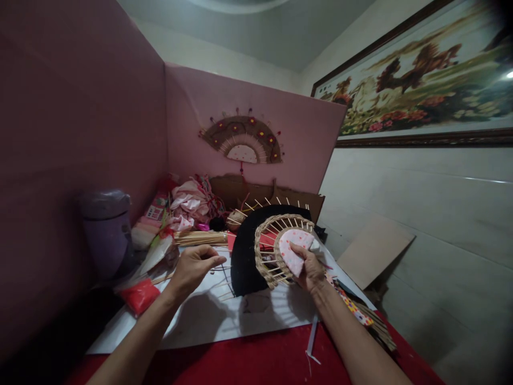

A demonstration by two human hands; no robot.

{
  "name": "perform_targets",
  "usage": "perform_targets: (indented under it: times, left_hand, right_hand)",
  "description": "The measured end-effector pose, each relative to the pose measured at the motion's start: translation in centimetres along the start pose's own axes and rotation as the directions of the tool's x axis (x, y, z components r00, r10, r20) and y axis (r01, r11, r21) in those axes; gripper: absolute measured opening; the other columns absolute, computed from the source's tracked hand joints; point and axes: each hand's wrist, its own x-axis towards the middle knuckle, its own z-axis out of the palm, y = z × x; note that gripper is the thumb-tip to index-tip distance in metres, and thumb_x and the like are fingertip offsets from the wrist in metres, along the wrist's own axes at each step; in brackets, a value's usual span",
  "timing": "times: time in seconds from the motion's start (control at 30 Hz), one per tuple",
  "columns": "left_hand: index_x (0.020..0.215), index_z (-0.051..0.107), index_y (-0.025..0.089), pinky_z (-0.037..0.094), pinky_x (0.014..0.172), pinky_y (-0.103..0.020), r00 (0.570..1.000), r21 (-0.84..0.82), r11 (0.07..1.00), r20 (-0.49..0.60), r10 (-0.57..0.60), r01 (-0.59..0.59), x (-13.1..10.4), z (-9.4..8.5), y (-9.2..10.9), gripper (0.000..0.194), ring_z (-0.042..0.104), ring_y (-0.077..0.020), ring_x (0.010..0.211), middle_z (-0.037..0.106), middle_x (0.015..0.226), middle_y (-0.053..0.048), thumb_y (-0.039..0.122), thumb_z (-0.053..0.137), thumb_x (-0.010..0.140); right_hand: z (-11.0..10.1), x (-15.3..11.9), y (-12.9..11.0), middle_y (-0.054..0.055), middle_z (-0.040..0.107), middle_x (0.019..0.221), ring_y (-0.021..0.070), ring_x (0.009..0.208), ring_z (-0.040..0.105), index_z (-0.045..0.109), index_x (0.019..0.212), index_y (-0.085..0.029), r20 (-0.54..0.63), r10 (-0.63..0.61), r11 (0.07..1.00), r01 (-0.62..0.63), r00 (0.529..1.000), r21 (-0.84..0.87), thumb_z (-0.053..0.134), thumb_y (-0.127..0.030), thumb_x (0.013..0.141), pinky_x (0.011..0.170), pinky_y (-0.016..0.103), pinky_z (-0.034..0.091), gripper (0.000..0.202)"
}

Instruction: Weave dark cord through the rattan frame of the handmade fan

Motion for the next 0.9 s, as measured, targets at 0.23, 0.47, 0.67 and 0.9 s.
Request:
perform_targets:
  times: [0.23, 0.47, 0.67, 0.9]
  left_hand:
    - [0.056, 0.060, 0.013, 0.019, 0.041, -0.020, 0.976, -0.271, 0.940, 0.112, -0.185, 0.209, -0.4, 1.1, -0.1, 0.026, 0.031, -0.0052, 0.039, 0.044, 0.040, 0.005, 0.038, 0.068, 0.058]
    - [0.055, 0.058, 0.013, 0.021, 0.042, -0.020, 0.983, -0.275, 0.947, 0.125, -0.136, 0.166, -0.7, 2.0, -0.6, 0.026, 0.032, -0.0056, 0.041, 0.043, 0.041, 0.006, 0.036, 0.067, 0.061]
    - [0.056, 0.061, 0.013, 0.027, 0.045, -0.021, 0.991, -0.214, 0.971, 0.099, -0.085, 0.104, -0.5, 1.9, -0.5, 0.020, 0.037, -0.0076, 0.046, 0.047, 0.046, 0.003, 0.032, 0.067, 0.060]
    - [0.056, 0.063, 0.013, 0.033, 0.049, -0.022, 1.000, -0.161, 0.987, 0.015, -0.016, 0.018, -0.1, 1.4, -1.0, 0.020, 0.043, -0.0094, 0.051, 0.053, 0.051, 0.002, 0.032, 0.066, 0.061]
  right_hand:
    - [0.1, -0.3, 0.0, 0.005, 0.071, 0.073, 0.0241, 0.072, 0.068, 0.061, 0.090, -0.014, 0.020, -0.006, 1.000, 0.005, 1.000, 0.010, 0.067, -0.018, 0.061, 0.067, 0.039, 0.057, 0.030]
    - [0.2, -0.3, 0.3, 0.004, 0.071, 0.072, 0.0237, 0.072, 0.067, 0.061, 0.088, -0.015, 0.006, 0.013, 0.999, -0.013, 1.000, 0.043, 0.067, -0.015, 0.059, 0.068, 0.038, 0.057, 0.029]
    - [0.2, -0.4, 0.1, 0.005, 0.070, 0.071, 0.0243, 0.071, 0.067, 0.062, 0.086, -0.016, 0.022, 0.020, 0.999, -0.021, 1.000, 0.047, 0.067, -0.017, 0.061, 0.066, 0.039, 0.057, 0.026]
    - [0.5, -0.6, 0.0, 0.006, 0.070, 0.071, 0.0248, 0.071, 0.067, 0.063, 0.088, -0.013, 0.019, 0.024, 1.000, -0.024, 1.000, 0.002, 0.068, -0.017, 0.061, 0.067, 0.038, 0.057, 0.027]
